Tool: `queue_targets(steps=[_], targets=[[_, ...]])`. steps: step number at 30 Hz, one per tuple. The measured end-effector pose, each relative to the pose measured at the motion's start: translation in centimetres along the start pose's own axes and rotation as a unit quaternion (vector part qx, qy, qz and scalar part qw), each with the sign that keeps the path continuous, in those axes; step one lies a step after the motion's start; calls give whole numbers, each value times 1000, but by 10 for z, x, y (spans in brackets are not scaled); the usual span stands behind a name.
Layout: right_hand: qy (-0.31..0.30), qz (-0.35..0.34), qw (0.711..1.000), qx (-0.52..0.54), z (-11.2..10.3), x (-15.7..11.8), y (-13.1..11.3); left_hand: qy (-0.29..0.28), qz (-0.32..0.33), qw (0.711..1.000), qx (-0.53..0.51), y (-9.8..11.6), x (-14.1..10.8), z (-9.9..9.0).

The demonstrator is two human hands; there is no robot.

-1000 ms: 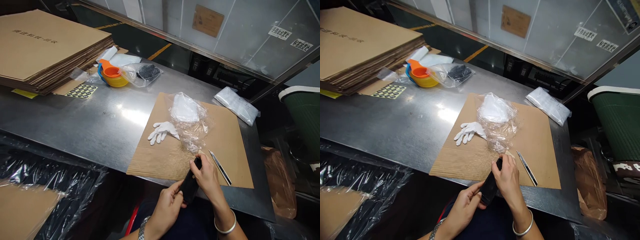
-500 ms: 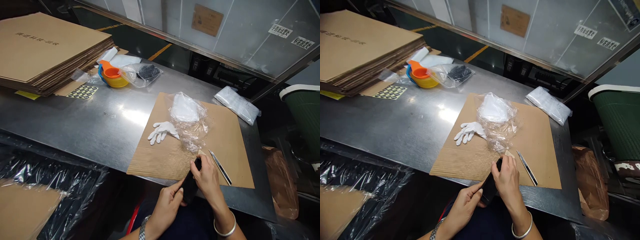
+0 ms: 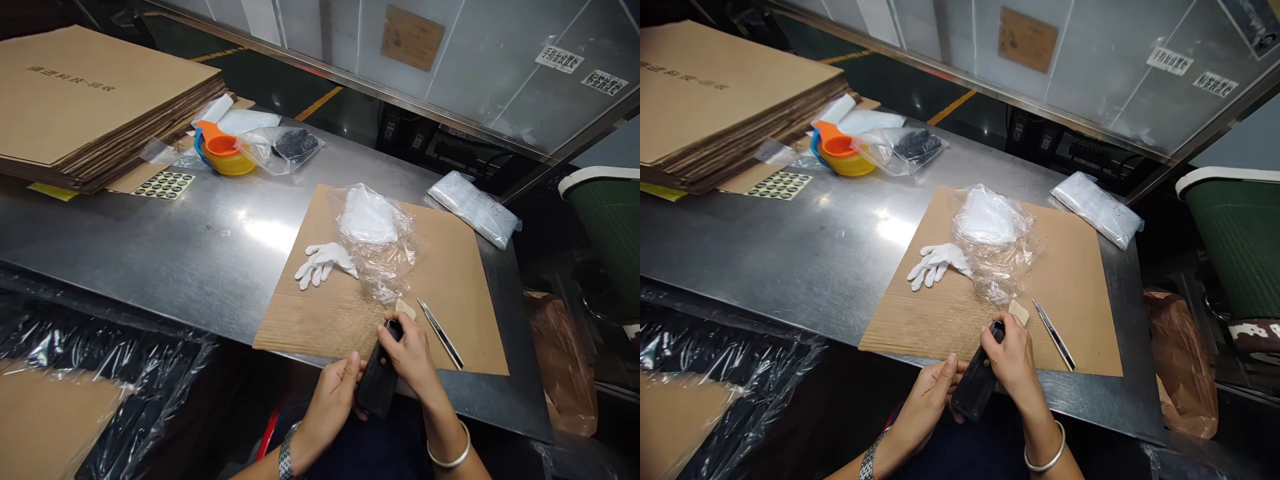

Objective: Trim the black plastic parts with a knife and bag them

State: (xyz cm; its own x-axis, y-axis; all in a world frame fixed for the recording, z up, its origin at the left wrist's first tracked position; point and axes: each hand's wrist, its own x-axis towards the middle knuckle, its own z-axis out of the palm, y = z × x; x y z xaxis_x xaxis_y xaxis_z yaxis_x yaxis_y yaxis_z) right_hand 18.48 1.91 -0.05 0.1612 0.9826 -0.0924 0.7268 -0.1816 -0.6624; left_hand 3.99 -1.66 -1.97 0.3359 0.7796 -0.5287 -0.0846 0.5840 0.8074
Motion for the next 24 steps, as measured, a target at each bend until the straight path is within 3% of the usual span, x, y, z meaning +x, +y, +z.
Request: queue_targets(steps=[4, 10, 24], targets=[[-26, 20, 998, 46, -1, 8, 8, -33, -27, 998, -43, 3, -3, 1], [-53, 32, 993, 101, 3, 14, 13, 0, -51, 994, -93, 1, -2, -1], [-51, 50, 975, 212, 6, 21, 27, -1, -10, 999, -40, 4, -1, -4]])
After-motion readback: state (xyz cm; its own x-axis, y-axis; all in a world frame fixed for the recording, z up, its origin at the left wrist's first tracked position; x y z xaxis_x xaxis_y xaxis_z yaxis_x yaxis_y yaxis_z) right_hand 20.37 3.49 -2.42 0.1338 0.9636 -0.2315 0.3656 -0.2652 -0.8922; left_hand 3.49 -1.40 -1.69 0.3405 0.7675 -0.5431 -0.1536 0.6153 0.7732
